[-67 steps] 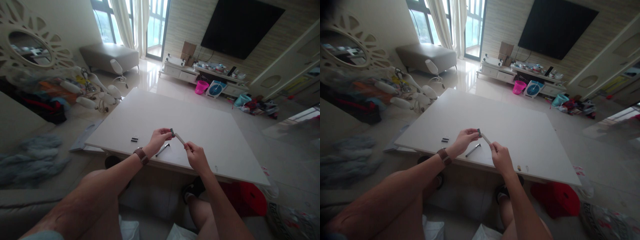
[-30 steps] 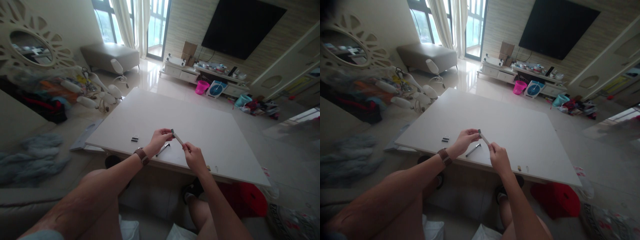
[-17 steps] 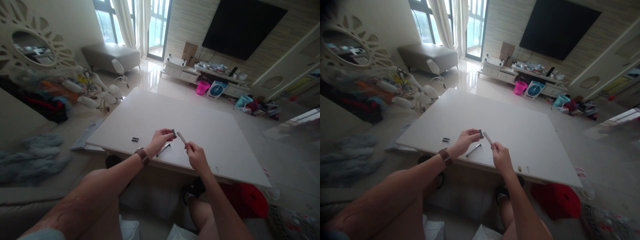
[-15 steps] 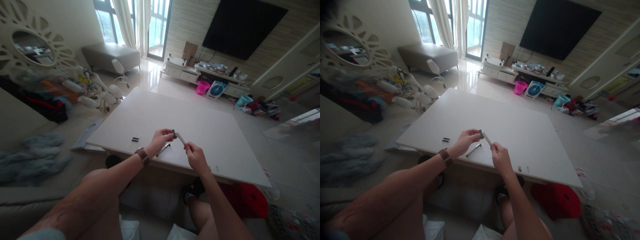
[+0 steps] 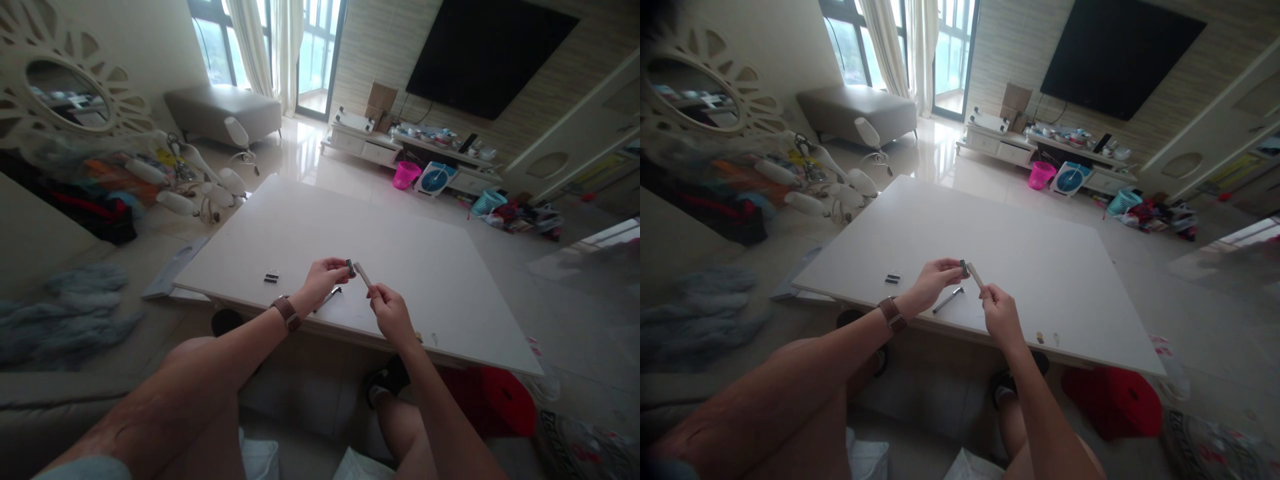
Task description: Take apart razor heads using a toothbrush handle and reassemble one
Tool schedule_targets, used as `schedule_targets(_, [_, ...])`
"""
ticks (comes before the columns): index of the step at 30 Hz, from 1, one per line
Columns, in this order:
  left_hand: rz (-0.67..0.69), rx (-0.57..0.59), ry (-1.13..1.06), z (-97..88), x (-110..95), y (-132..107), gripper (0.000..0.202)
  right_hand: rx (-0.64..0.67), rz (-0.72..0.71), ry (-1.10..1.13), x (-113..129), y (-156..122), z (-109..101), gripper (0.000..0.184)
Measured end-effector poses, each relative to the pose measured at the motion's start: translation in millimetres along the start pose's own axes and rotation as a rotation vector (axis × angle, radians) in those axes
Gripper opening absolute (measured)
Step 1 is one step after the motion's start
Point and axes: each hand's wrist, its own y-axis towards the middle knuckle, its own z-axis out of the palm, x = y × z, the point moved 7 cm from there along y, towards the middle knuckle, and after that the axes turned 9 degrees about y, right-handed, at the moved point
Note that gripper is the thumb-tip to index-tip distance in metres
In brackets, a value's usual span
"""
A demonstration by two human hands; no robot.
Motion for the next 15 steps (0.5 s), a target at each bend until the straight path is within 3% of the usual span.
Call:
schedule_targets(5, [-0.013, 0.000, -0.006, -0.8, 2.4, 0.3, 0.022, -0.006, -0.049, -0.119, 7.1, -1.3, 1.6, 0.036])
schedule_targets(15, [0.026, 0.009, 0.095, 1.6, 4.7, -1.3, 0.019, -0.003, -0.046, -0.126, 7.9, -2.0, 3.6, 0.035])
